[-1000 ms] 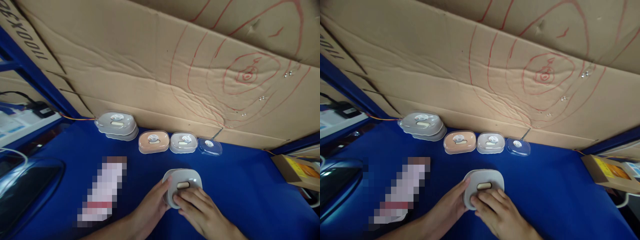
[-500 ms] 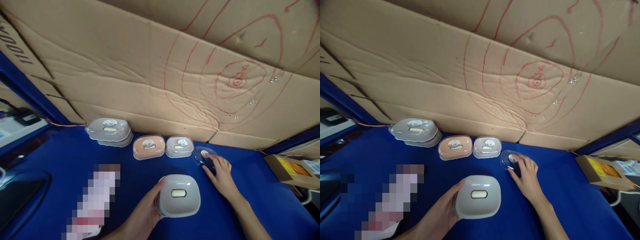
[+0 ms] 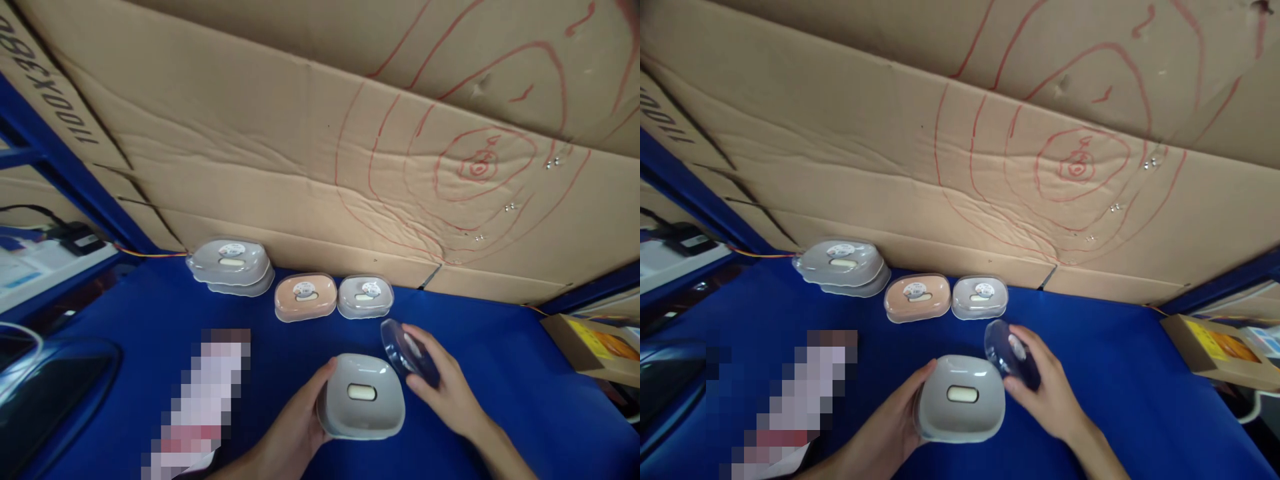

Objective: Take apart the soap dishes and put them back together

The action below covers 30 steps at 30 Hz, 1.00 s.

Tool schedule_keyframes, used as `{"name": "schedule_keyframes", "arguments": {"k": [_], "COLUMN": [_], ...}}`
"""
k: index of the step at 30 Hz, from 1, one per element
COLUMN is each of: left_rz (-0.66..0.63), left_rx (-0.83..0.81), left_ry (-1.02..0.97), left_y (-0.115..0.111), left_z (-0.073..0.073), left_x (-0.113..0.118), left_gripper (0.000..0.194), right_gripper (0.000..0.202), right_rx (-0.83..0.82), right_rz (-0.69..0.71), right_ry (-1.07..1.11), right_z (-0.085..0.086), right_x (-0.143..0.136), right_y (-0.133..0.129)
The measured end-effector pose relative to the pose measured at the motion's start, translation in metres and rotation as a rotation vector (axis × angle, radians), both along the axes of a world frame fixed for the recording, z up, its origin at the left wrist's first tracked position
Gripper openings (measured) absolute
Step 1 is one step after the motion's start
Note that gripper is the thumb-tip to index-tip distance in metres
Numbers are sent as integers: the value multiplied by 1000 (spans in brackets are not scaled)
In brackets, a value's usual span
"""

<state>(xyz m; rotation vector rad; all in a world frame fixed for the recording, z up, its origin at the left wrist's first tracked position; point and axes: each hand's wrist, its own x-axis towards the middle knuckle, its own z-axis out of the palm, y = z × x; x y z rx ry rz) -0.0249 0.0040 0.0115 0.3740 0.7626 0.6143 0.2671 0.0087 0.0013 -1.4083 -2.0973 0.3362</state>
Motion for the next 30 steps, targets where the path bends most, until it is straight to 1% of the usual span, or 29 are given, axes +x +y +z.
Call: {"name": "schedule_keyframes", "arguments": {"k": [1,3,6,8,10,12,15,19,21,25,28,30], "left_rz": [-6,-8,2,11,12,9,-17,-42,-54,-86,-70,-49], "left_rx": [7,9,16,47,85,120,197,422,509,558,631,681], "left_ry": [-2,-1,-29,-55,-54,-30,-1,15,11,-71,-108,-92], "left_y": [0,-1,-3,-5,-7,-8,-10,-11,-11,-10,-11,-12], "left_z": [2,4,0,-5,-8,-9,-3,7,9,6,7,11], "left_x": [0,1,3,5,6,6,5,2,1,1,3,3], "left_gripper": [61,63,66,66,67,69,70,72,74,75,71,69], "right_gripper": [71,82,91,95,97,96,95,99,94,86,80,81], "right_rx": [15,55,115,145,169,192,244,327,345,353,383,408], "right_rz": [60,149,218,241,246,249,246,234,228,230,243,244], "right_ry": [5,-64,-175,-191,-203,-229,-267,-309,-340,-350,-323,-316], "right_z": [4,8,7,4,1,1,5,13,15,12,10,9], "right_x": [-9,-26,-41,-45,-46,-46,-46,-45,-45,-45,-47,-49], "right_y": [-7,-19,-31,-33,-33,-33,-34,-37,-39,-43,-44,-44]}}
